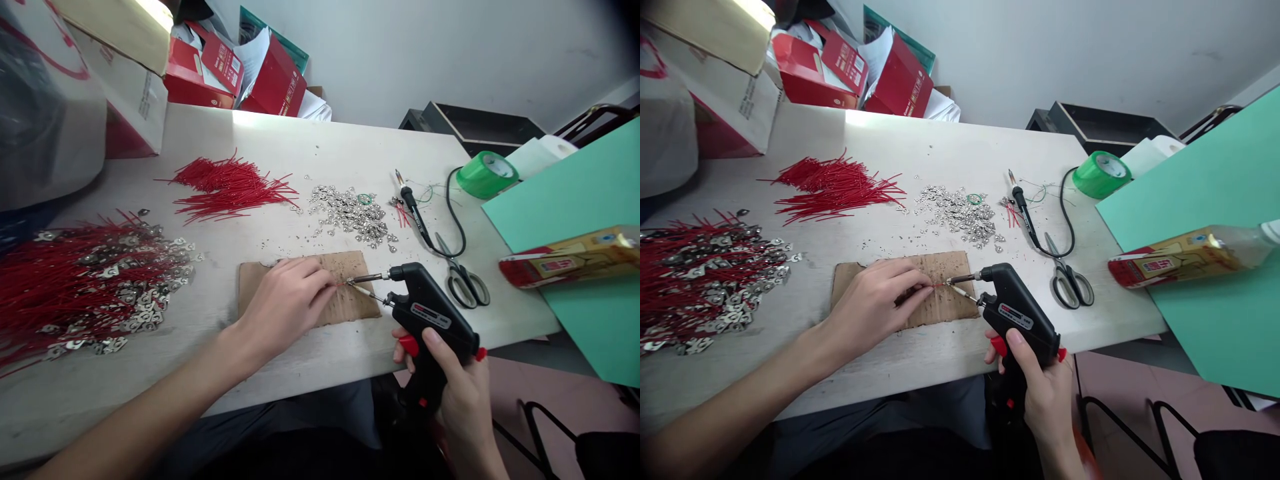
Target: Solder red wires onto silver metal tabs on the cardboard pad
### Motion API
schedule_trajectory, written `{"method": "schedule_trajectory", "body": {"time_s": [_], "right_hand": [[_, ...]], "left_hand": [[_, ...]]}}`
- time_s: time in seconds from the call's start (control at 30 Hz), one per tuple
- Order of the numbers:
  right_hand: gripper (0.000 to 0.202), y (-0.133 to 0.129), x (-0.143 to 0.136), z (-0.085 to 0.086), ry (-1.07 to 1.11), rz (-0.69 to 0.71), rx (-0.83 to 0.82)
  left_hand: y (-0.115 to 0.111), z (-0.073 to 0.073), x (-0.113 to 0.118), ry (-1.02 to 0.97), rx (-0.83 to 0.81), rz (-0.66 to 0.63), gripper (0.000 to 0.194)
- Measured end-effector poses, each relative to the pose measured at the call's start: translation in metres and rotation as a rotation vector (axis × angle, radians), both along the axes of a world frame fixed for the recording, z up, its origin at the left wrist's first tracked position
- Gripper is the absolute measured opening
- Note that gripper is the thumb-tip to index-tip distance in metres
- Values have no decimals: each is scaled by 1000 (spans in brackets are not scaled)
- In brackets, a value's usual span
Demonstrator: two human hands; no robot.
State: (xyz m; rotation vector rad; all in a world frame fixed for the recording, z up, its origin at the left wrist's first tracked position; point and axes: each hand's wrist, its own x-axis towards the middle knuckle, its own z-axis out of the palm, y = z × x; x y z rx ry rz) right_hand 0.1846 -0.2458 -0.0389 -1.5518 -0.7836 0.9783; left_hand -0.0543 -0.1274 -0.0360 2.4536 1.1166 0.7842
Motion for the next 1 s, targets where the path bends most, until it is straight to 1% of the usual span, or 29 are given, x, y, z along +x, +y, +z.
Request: {"method": "schedule_trajectory", "body": {"time_s": [0.27,0.43,0.77,1.0], "right_hand": [[37,-1,0,3,-32,16,-59],[40,-2,0,4,-48,21,-57],[41,-1,-4,6,-16,-11,-95],[40,-1,-8,14,-31,-33,-122]], "left_hand": [[1,0,0,-12,0,8,14],[1,0,1,-23,9,7,13],[1,0,2,-41,23,4,12],[1,-1,1,-47,31,5,14]]}}
